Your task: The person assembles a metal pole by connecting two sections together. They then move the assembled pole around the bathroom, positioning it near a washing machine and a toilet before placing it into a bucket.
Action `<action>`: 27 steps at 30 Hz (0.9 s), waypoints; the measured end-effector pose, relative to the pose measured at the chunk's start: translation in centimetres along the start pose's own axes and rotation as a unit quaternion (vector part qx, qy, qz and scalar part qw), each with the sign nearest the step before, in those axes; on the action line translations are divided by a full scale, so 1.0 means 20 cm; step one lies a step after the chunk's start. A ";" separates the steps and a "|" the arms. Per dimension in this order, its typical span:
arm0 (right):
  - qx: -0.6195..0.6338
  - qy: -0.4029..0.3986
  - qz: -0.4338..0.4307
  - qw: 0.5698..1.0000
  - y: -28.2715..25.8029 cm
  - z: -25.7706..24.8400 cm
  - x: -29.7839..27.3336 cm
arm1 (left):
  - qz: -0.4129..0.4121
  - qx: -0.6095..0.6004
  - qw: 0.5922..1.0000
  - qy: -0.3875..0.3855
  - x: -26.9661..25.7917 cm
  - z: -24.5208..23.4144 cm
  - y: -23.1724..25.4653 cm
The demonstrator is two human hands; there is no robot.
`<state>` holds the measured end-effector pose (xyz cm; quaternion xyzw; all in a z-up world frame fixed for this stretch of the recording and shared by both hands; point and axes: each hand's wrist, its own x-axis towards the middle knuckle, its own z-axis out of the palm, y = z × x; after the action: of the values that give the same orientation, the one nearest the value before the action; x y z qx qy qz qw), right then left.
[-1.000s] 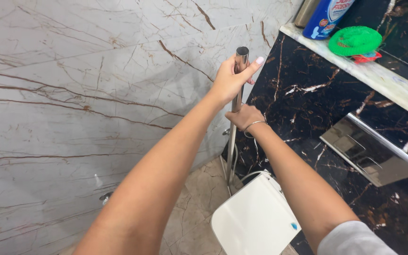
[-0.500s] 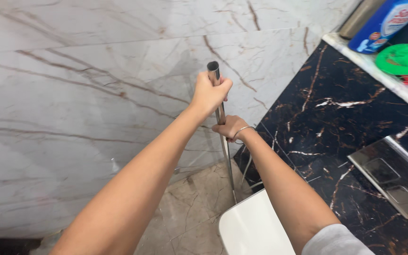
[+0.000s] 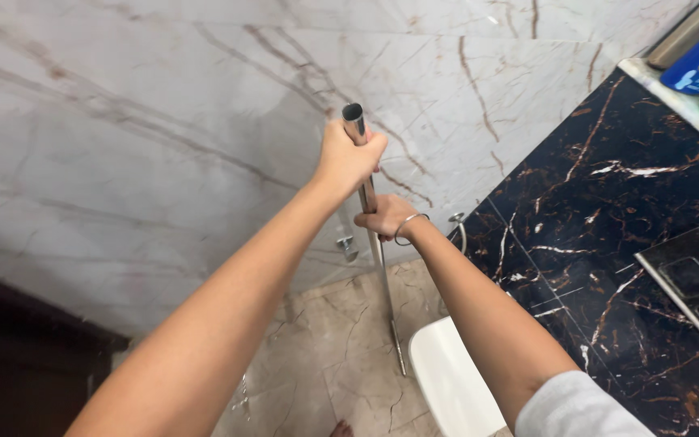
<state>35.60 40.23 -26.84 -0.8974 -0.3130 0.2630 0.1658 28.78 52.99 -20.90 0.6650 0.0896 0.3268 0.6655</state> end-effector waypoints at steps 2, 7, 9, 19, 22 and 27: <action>-0.032 -0.022 -0.029 0.999 -0.15 0.09 -0.04 | 0.009 0.038 0.999 0.019 -0.08 -0.17 0.05; -0.029 -0.030 -0.095 0.995 -0.59 0.28 -0.19 | 0.003 0.019 0.999 0.027 -0.21 -0.63 0.28; -0.021 -0.026 -0.095 0.995 -0.76 0.34 -0.23 | 0.022 0.049 0.999 0.000 -0.22 -0.79 0.42; 0.214 0.017 -0.276 0.937 -0.61 0.61 -0.13 | -0.002 -0.119 0.993 0.024 -0.37 -0.77 0.53; 0.150 0.062 -0.237 0.958 -0.50 0.57 -0.12 | 0.016 -0.153 0.986 0.063 -0.34 -0.64 0.47; 0.204 0.022 -0.237 0.949 -0.27 0.50 -0.04 | 0.007 -0.217 0.965 0.145 -0.30 -0.46 0.33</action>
<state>26.77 45.18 -32.10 -0.7497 -0.4529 0.2547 0.4098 17.08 56.60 -17.39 0.4506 0.1071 0.4361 0.7715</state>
